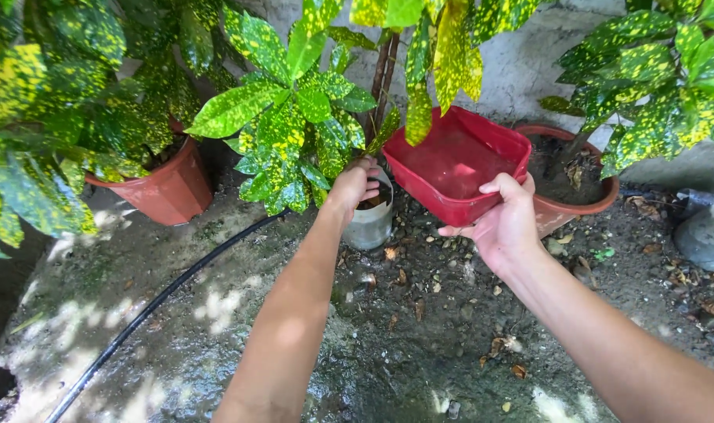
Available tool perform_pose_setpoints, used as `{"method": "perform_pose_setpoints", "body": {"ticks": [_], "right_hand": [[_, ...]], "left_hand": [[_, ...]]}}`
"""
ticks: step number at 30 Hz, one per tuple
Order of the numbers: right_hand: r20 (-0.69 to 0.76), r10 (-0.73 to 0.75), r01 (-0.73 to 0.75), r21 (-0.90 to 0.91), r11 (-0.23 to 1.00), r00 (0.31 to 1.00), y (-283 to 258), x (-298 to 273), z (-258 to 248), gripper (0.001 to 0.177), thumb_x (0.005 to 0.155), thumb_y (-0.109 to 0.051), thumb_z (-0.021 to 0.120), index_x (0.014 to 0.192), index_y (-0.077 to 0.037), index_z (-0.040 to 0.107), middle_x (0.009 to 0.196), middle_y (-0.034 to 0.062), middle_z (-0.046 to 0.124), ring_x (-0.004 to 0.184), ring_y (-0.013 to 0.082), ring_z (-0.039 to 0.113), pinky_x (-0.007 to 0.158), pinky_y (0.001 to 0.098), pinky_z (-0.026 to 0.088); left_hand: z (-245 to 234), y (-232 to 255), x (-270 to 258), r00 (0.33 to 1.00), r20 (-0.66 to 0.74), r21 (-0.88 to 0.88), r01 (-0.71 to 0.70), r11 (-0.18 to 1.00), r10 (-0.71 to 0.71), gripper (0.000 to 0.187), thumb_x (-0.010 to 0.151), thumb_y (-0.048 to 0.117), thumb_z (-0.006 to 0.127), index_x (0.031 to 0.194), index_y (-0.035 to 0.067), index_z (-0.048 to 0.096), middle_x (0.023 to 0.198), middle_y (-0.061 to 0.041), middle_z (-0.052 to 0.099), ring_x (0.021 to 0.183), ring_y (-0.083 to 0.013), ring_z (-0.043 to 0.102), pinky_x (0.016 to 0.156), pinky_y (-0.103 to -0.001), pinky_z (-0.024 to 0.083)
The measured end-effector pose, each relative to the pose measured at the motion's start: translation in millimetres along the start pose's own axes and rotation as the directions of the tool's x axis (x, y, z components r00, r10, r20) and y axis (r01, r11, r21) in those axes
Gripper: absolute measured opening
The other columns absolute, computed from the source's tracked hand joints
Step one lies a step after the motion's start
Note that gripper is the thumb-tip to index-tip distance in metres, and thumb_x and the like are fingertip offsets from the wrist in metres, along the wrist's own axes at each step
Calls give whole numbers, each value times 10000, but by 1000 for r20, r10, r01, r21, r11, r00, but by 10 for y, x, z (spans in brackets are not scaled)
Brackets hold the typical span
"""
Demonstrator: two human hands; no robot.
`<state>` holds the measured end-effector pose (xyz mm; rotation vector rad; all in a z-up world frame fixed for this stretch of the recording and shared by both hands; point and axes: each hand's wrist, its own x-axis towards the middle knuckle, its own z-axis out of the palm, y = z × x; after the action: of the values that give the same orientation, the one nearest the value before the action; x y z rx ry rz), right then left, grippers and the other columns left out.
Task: Watering various potted and ground plants in an outdoor garden using a red container filled from a water bucket.
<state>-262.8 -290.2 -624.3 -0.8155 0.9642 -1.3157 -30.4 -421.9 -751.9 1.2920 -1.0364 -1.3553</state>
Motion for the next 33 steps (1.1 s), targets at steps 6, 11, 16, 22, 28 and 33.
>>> {"method": "perform_pose_setpoints", "body": {"ticks": [6, 11, 16, 22, 28, 33], "right_hand": [[24, -23, 24, -50, 998, 999, 57, 1, 5, 642, 763, -155, 505, 1350, -265, 270, 1393, 99, 590, 1078, 398, 712, 600, 617, 622], [85, -30, 32, -19, 999, 996, 121, 53, -85, 635, 775, -157, 488, 1376, -222, 295, 1407, 114, 584, 1077, 410, 700, 580, 606, 624], [108, -33, 39, -55, 998, 994, 89, 4, -68, 662, 786, -169, 478, 1411, -244, 274, 1389, 119, 564, 1082, 413, 694, 588, 590, 621], [105, -61, 70, -81, 994, 993, 133, -72, -19, 668, 793, -172, 496, 1418, -233, 266, 1434, 121, 537, 1136, 415, 705, 599, 608, 613], [234, 53, -58, 17, 998, 971, 78, -196, -145, 651, 810, -285, 513, 1422, -65, 520, 1334, 171, 660, 1054, 341, 697, 658, 519, 604], [73, 76, -77, 20, 997, 994, -148, -455, -220, 677, 755, -343, 475, 1375, -72, 506, 1259, 174, 672, 938, 339, 687, 614, 515, 559]], "left_hand": [[96, -331, 326, 998, 45, -80, 54, 995, -51, 484, 1037, 204, 219, 1358, 84, 562, 1252, -113, 688, 1123, -204, 662, 1018, -355, 576], [128, -215, 224, 994, 107, -118, 22, 993, -9, 433, 1078, 273, 272, 1305, 68, 579, 1229, -123, 673, 1110, -184, 654, 1046, -344, 541], [143, -98, 75, 993, 112, -55, 47, 997, -40, 479, 1087, 319, 232, 1248, 45, 590, 1173, -149, 687, 1084, -197, 684, 1043, -334, 554], [47, -237, 152, 992, 123, -108, 35, 994, -21, 446, 1073, 345, 256, 1250, 73, 561, 1206, -143, 675, 1101, -228, 650, 1024, -370, 550], [79, -33, -98, 987, 144, -13, 72, 997, -69, 569, 1080, 453, 236, 1299, 71, 595, 1273, -124, 672, 1148, -200, 657, 1025, -331, 532], [256, -213, -97, 982, 182, -19, 62, 998, -57, 499, 1032, 385, 351, 1310, 47, 592, 1310, -155, 673, 1152, -266, 680, 955, -421, 563]]}}
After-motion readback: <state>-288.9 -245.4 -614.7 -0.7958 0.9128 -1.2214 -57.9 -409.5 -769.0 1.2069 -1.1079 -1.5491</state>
